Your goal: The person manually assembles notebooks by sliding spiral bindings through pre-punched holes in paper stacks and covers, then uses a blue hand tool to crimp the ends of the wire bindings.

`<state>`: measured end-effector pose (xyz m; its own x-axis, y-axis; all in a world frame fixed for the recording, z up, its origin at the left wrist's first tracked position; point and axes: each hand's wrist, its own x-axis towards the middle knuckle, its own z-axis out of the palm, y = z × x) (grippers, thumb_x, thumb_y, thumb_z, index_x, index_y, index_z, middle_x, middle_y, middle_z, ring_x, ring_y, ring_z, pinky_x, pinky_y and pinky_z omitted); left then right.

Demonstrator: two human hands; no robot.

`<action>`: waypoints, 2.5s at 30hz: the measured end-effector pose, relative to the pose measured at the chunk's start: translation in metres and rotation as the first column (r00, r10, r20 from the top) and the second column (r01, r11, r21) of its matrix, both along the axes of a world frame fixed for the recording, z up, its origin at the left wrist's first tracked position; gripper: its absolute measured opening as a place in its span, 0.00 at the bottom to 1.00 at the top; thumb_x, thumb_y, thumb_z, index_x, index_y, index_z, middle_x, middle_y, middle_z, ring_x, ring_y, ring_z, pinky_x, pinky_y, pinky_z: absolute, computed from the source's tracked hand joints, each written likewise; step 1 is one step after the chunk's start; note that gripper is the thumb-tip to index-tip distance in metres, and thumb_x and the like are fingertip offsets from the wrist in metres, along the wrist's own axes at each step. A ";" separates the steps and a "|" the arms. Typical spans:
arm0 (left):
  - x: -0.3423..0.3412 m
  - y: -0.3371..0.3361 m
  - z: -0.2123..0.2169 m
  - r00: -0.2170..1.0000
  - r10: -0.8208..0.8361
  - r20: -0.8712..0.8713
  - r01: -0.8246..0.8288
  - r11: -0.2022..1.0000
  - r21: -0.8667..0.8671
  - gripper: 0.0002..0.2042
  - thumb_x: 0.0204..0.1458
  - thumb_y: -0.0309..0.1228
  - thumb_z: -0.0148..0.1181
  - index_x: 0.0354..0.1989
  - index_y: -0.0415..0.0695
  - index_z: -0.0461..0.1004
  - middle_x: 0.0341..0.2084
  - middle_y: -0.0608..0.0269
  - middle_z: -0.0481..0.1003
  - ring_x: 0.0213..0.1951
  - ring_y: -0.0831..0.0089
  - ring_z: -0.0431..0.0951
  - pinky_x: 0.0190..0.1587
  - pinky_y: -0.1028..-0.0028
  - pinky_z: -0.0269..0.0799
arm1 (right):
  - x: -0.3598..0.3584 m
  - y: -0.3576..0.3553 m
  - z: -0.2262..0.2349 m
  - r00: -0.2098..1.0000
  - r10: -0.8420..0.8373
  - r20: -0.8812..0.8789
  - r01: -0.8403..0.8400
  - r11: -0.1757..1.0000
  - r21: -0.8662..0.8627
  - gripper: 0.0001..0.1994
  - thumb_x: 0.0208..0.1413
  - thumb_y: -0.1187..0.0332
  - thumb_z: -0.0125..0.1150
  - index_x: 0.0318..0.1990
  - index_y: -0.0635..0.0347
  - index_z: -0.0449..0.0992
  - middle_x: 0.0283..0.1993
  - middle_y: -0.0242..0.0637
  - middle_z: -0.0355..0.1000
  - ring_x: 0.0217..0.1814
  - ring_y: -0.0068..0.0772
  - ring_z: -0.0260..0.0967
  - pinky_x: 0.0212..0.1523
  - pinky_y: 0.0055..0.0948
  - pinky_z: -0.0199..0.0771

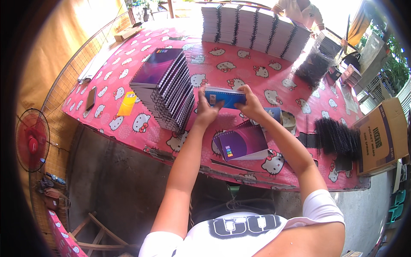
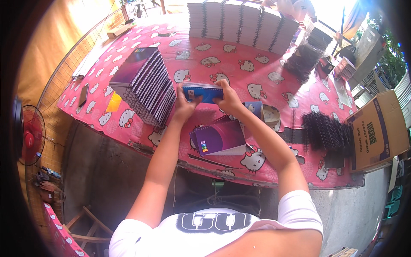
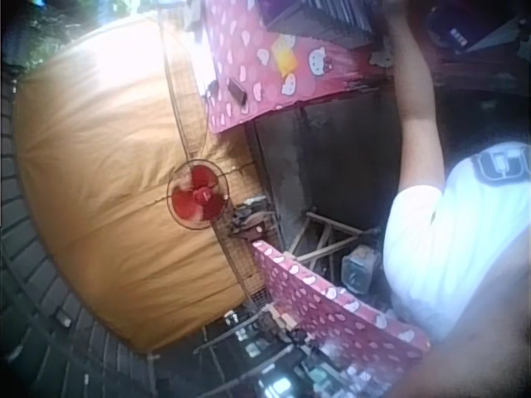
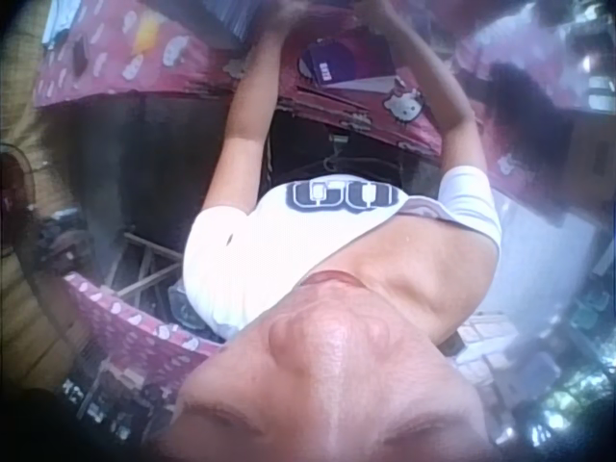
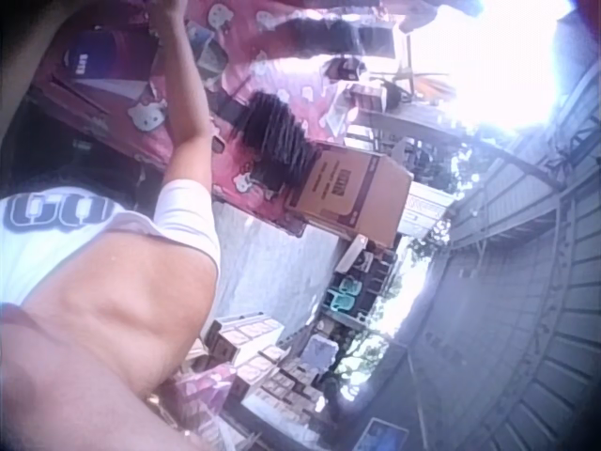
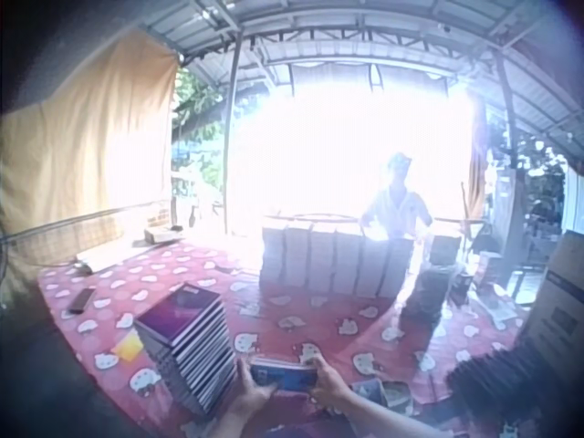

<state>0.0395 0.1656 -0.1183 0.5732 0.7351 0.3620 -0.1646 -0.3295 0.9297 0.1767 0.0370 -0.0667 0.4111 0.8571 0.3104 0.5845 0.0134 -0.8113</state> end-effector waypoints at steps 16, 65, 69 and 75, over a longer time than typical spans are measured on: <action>0.006 -0.013 0.020 0.983 0.028 0.184 0.037 0.939 -0.341 0.14 0.59 0.40 0.55 0.44 0.41 0.71 0.25 0.74 0.67 0.20 0.90 0.62 0.19 0.86 0.55 | 0.018 -0.005 -0.003 0.987 0.055 0.151 -0.043 0.996 -0.084 0.24 0.41 0.74 0.71 0.46 0.59 0.66 0.36 0.38 0.74 0.43 0.32 0.72 0.44 0.32 0.70; -0.062 -0.094 0.117 0.887 -0.264 -0.380 0.233 0.964 -0.125 0.21 0.57 0.31 0.57 0.58 0.40 0.65 0.53 0.55 0.69 0.55 0.66 0.68 0.58 0.68 0.63 | 0.254 -0.133 -0.003 0.582 -0.668 0.463 0.812 0.447 -0.375 0.21 0.42 0.65 0.72 0.42 0.68 0.74 0.37 0.46 0.76 0.40 0.47 0.74 0.43 0.40 0.74; -0.101 -0.089 0.080 0.986 -0.039 -0.164 -0.006 0.964 -0.265 0.19 0.58 0.28 0.54 0.58 0.39 0.64 0.53 0.56 0.68 0.54 0.69 0.68 0.56 0.73 0.64 | 0.152 -0.101 0.026 0.299 -0.649 0.699 0.870 0.486 0.079 0.25 0.43 0.55 0.71 0.42 0.67 0.75 0.44 0.48 0.73 0.49 0.43 0.70 0.52 0.37 0.70; -0.111 -0.112 0.055 0.977 -0.154 -0.146 0.071 0.885 -0.460 0.18 0.55 0.23 0.56 0.55 0.40 0.65 0.51 0.60 0.68 0.51 0.74 0.68 0.55 0.75 0.63 | -0.033 -0.134 0.043 0.962 -0.205 0.179 0.265 0.856 -0.445 0.36 0.47 0.42 0.64 0.51 0.68 0.70 0.49 0.50 0.69 0.54 0.48 0.66 0.53 0.38 0.67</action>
<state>-0.0718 0.0535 -0.0634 0.6849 0.7210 -0.1047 0.0016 0.1422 0.9898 0.1433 -0.0971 -0.0238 0.6034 0.7967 -0.0353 0.6163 -0.4939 -0.6134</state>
